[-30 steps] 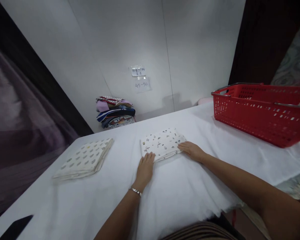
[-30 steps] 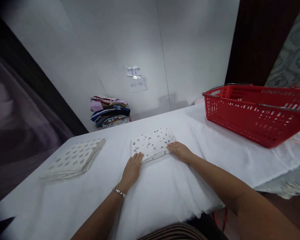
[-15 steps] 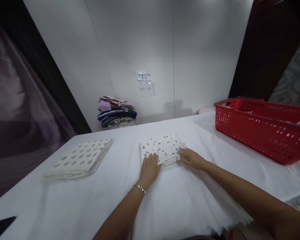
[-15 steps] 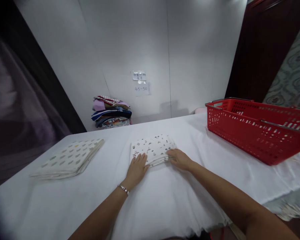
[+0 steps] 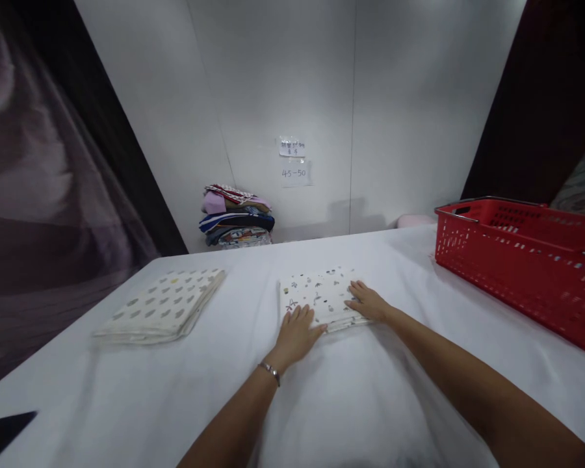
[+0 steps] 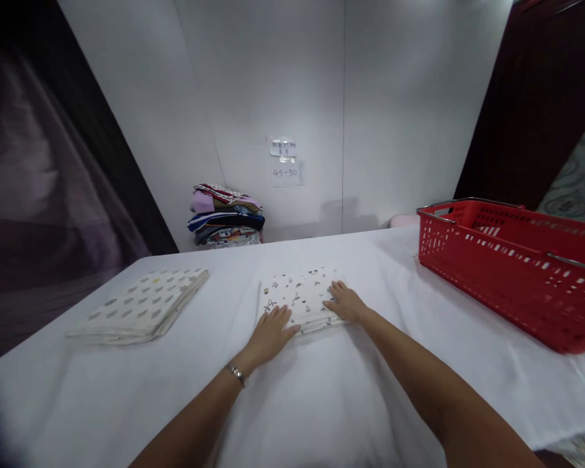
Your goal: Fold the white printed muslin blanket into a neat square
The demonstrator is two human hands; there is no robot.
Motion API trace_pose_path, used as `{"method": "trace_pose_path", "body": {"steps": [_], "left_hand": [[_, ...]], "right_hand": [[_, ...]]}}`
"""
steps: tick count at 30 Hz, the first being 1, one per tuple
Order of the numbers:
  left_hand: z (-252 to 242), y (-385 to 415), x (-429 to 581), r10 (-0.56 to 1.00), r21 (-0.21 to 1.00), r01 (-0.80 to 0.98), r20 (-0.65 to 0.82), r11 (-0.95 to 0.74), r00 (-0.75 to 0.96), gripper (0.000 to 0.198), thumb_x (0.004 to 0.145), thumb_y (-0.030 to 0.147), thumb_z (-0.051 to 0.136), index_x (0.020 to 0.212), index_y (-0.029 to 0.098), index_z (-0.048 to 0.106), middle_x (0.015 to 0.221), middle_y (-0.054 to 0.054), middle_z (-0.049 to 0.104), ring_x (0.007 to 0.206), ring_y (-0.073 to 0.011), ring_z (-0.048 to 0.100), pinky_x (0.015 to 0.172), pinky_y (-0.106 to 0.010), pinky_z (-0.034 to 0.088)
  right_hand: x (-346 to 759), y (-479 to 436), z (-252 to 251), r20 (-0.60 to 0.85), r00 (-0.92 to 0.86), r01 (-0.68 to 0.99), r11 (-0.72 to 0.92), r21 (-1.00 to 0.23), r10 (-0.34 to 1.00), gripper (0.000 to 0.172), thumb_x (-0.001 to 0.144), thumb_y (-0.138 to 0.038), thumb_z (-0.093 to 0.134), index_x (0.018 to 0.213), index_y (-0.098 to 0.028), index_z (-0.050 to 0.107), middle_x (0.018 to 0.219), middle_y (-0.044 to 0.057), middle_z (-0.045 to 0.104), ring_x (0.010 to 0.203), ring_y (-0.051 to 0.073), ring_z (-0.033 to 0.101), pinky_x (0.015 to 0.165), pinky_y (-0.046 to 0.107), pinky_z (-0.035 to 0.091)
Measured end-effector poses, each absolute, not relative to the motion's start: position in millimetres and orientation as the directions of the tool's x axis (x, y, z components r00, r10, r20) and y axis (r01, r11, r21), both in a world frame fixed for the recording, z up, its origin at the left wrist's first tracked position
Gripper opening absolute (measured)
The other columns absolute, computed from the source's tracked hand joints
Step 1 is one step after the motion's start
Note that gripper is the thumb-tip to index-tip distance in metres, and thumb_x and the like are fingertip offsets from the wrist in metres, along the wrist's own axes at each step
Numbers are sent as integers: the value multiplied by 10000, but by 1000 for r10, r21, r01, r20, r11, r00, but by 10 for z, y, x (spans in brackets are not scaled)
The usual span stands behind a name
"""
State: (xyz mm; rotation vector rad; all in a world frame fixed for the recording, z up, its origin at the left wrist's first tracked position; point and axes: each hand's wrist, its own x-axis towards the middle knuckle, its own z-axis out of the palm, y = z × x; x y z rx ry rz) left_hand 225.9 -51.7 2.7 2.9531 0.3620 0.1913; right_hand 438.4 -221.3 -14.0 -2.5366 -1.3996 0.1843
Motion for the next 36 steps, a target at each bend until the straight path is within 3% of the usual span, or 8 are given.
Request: {"method": "trace_pose_path", "body": {"steps": [3,7,10,15,21,25,29,36], "left_hand": [[218,-361,2441,350,247,324,71,-913,934,579,900,560,205,1280,212,470,1434,-83,349,1340,-258,261,1072,-442,241],[188,-134,2686,498,229,475,55,-850,865,625,883,545,271,1368,157,346,1494,-101,197,1382,-270,108,1095,-498,128],[-4,-46,2756,539,247,517,25,-820,842,627,886,533,254,1397,171,285,1507,-82,148,1388,-260,71,1077,-525,162],[-160,-43,2737,534,288,494,74,-820,842,632,891,542,231,1402,173,274,1509,-79,144,1390,-245,55,1069,-501,202],[-87,-14,2732,560,413,476,107,-777,821,560,883,486,352,1347,173,369,1499,-88,190,1385,-241,101,1088,-436,195],[-17,52,2604,702,573,516,152,-636,696,494,875,397,414,1286,122,425,1438,-153,314,1336,-240,268,1060,-332,266],[59,75,2450,746,622,601,-41,-501,664,538,822,404,506,1281,142,406,1232,-151,550,1140,-260,511,933,-342,388],[128,-28,2422,778,690,656,-216,-306,590,632,701,429,667,1209,126,446,1278,-192,506,1154,-300,497,888,-336,413]], "right_hand": [[4387,-2122,-11,-73,533,819,-536,-206,843,592,871,-561,338,1328,-193,421,1463,125,268,1353,302,180,1031,514,251],[4502,-1852,129,-63,554,817,-557,-149,830,615,874,-554,325,1348,-166,383,1462,142,264,1356,298,174,1053,524,193],[4616,-1722,67,-24,591,795,-586,-158,807,650,891,-539,278,1401,-135,282,1491,135,186,1372,277,113,1073,489,177],[4715,-1745,-162,13,590,792,-576,-202,807,645,891,-556,253,1394,-155,300,1496,105,186,1375,267,104,1062,485,219],[4850,-1766,-165,74,583,763,-514,-393,809,583,858,-490,406,1343,-166,411,1454,119,295,1358,285,179,1068,455,251],[4852,-2066,-172,115,742,595,-568,-569,661,585,857,-481,425,1364,-192,392,1411,105,378,1305,280,317,1047,426,304],[4637,-2507,-211,-4,845,380,-605,-700,535,695,788,-492,548,1378,-166,376,1270,127,529,1047,267,566,902,377,443],[4488,-2659,-141,-90,870,277,-631,-724,485,750,708,-365,668,1373,-165,387,1022,112,621,782,189,605,641,270,492]]}}
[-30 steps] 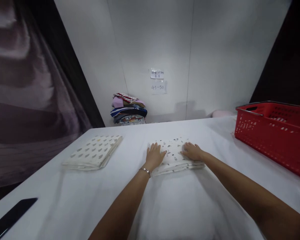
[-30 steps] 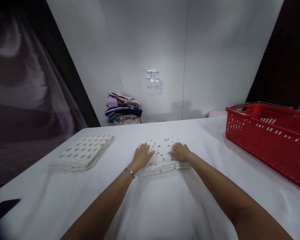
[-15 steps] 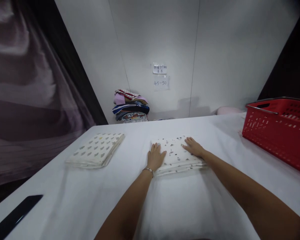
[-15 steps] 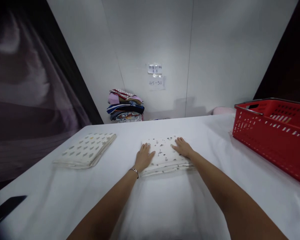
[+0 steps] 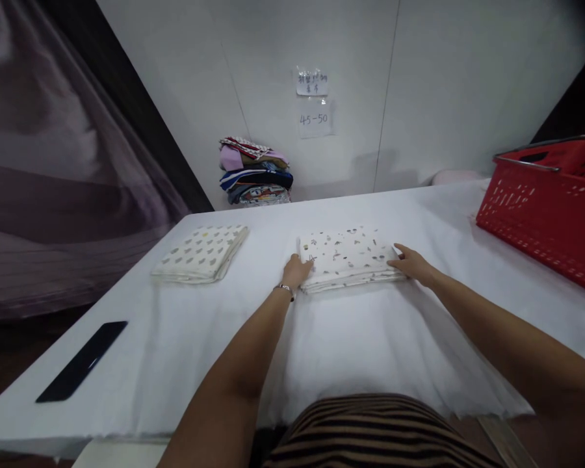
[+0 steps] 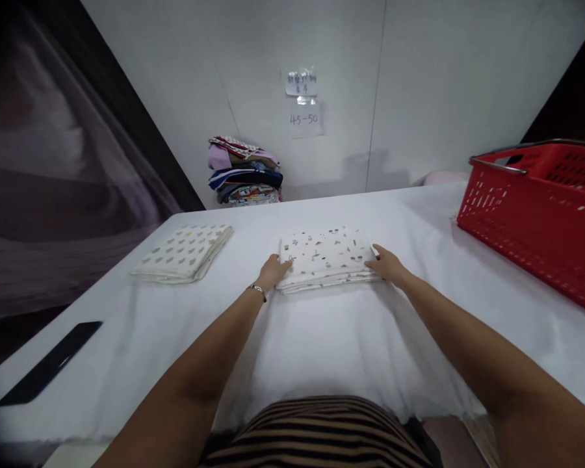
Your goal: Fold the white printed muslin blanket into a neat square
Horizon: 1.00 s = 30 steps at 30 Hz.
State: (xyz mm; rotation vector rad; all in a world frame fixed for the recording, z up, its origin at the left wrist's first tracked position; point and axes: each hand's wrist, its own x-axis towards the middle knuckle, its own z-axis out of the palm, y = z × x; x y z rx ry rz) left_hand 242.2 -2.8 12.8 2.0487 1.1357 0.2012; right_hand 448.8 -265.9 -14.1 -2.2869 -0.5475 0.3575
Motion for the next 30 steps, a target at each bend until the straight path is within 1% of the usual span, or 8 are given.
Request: {"method": "trace_pose_path", "body": {"steps": [5,9,12,15,18,22,25,30], "left_hand": [[57,-304,2410,708,761,603,-287,-241,645,613,736,456,638,1207,120,435,1030,-143,651,784,-211,651,634,-278,504],[-3,-479,2347,681,840,523,-299,-145,668,758,731,422,660,1331,133,298,886,-98,670,565,-150,617,491,-242,489],[-25,-517,2256,691,880,465,-280,-92,666,752,756,399,641,1355,143,266,913,-96,659,575,-121,609,488,-204,479],[-47,-554,2141,684,910,398,-214,-121,697,542,789,345,597,1260,166,398,977,-80,639,587,-91,597,496,-184,472],[-78,-626,2032,689,916,354,-132,-191,713,276,797,264,562,1057,173,539,1000,-53,629,591,-68,580,508,-171,463],[-118,-719,1918,651,897,359,-114,-257,750,115,778,210,550,874,161,590,842,-20,647,584,-83,580,517,-187,451],[-128,-766,1854,626,840,373,-51,-395,778,61,758,198,566,778,168,615,759,-1,648,626,-102,583,594,-213,459],[-115,-863,1767,526,687,332,86,-646,846,69,758,194,582,784,201,646,829,6,638,741,-119,575,692,-227,434]], "right_hand": [[4849,-2692,-91,37,893,309,-554,-773,448,736,682,-241,675,1357,-140,401,950,83,627,734,161,595,650,265,493],[4915,-2783,-74,126,893,411,-668,-621,433,570,753,-286,585,1278,-85,488,1024,140,629,877,245,600,802,390,482],[4630,-2798,-51,349,781,623,-606,-494,518,437,807,-286,490,1206,-117,554,1165,147,581,1055,275,539,926,431,417],[4144,-2749,-19,477,562,821,-383,-423,676,350,845,-288,428,1120,-170,609,1139,109,600,1074,253,530,946,425,404],[3655,-2655,8,502,329,920,-153,-360,799,307,879,-284,396,1055,-207,636,1106,92,616,1050,238,540,922,421,411],[3249,-2487,19,515,121,963,26,-269,848,285,880,-215,411,1082,-198,612,1113,102,607,1077,230,510,910,411,391],[3136,-2358,2,480,36,970,85,-227,877,280,863,-186,452,1106,-194,592,1104,104,602,1097,231,486,916,411,368],[3146,-2216,-83,438,51,963,71,-260,898,247,868,-202,466,1069,-193,609,1058,93,621,1009,222,530,878,395,388]]}}
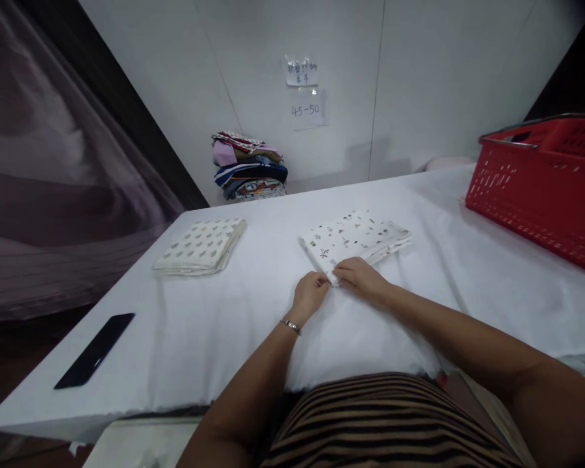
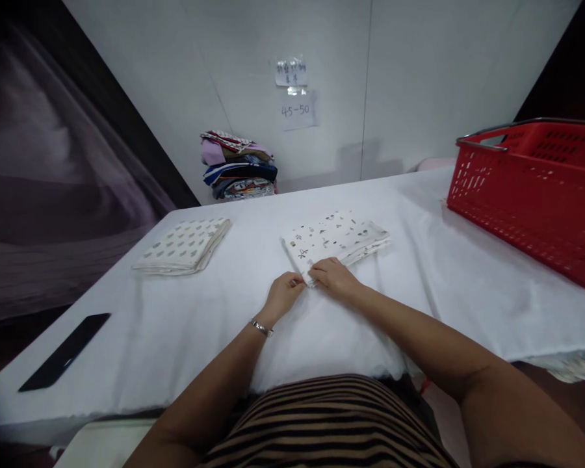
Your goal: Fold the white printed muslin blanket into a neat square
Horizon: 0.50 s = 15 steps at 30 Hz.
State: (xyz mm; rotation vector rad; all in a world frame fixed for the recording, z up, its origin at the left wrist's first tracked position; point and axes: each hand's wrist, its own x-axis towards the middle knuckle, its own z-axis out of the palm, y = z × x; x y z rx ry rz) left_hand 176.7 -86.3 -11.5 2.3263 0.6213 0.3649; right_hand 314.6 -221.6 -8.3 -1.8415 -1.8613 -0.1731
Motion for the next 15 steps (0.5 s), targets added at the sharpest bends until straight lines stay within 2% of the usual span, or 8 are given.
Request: {"method": "trace_pose_path", "body": {"steps": [4,8,15], "left_hand": [[-80,-995,1727,524,596,357,129,-720,842,155,755,307,633,874,211,612,900,1,603,764,-126,557,690,-240,419],[-50,-1121,1760,551,518,416,134,-747,823,268,735,393,658,900,210,552,936,-15,580,900,-169,544,740,-267,412],[-73,-1187,1828,560,393,470,152,-791,815,159,799,328,580,865,199,514,931,-40,572,913,-189,527,750,-288,401]], "right_hand": [[3194,-2177,-100,455,79,940,86,-331,887,235,881,-224,448,1022,-176,630,996,89,648,943,213,566,828,362,428],[3210,-2164,-54,432,145,920,40,-391,890,233,883,-244,449,1015,-190,633,960,70,658,901,198,582,794,339,451],[3213,-2153,-52,409,174,914,8,-406,896,219,864,-242,475,1007,-204,636,989,63,660,916,201,588,808,347,457]]}}
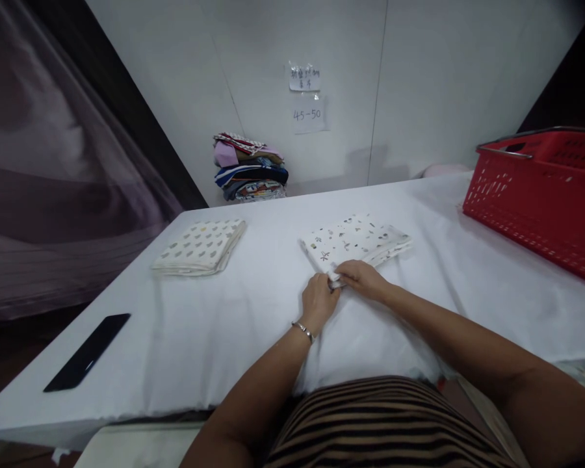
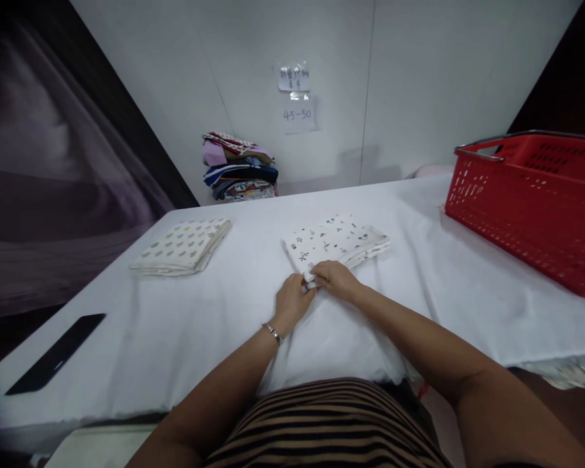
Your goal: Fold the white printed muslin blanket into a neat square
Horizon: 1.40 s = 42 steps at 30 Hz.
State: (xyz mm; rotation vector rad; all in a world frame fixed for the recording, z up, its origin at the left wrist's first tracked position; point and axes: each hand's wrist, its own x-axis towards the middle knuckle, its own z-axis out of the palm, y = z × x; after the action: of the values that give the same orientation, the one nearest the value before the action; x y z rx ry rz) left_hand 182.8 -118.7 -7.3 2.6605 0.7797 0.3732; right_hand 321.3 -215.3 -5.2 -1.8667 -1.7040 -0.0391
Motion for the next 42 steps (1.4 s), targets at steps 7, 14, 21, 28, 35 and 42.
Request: {"method": "trace_pose_path", "body": {"steps": [7,14,21,28,35,42], "left_hand": [[-54,-1191,1818,511,287,459,143,-841,847,127,837,302,511,885,192,552,915,-56,592,902,-195,540,768,-296,398],[-56,-1142,1788,494,245,447,187,-861,849,108,833,282,489,810,195,549,851,-36,603,825,-176,562,690,-274,391],[-37,-1023,1723,467,393,358,228,-847,854,88,825,266,481,796,224,553,836,-6,612,778,-158,577,679,-272,422],[-65,-944,1720,216,349,60,428,-935,877,184,853,219,427,991,249,546,1008,-36,597,978,-186,537,862,-314,441],[-106,-922,1751,204,347,36,462,-937,863,134,856,248,445,928,215,553,948,-32,583,887,-175,562,763,-306,474],[-46,-954,1765,273,488,63,371,-870,887,216,904,339,374,837,215,539,886,-10,553,779,-139,560,681,-264,463]], "right_hand": [[3207,-2144,-78,453,164,918,32,-395,876,223,877,-252,462,1010,-194,632,990,84,657,933,206,588,817,357,461],[3202,-2089,-179,552,11,952,161,-261,834,156,867,-201,473,927,-181,616,917,84,656,870,183,588,775,320,461],[3191,-2079,-265,558,15,984,87,-155,829,170,876,-218,466,944,-198,620,982,56,651,914,185,574,800,341,427],[3216,-2208,-99,565,23,965,130,-229,825,217,842,-222,519,1044,-187,591,1018,82,641,987,190,558,884,369,402],[4283,-2742,56,355,811,573,-515,-637,465,251,822,-222,482,1003,-189,652,1156,72,608,1069,190,543,906,325,419],[4847,-2910,86,-44,934,255,-748,-612,355,392,860,-416,457,771,-109,685,648,67,654,592,154,600,564,232,430]]}}
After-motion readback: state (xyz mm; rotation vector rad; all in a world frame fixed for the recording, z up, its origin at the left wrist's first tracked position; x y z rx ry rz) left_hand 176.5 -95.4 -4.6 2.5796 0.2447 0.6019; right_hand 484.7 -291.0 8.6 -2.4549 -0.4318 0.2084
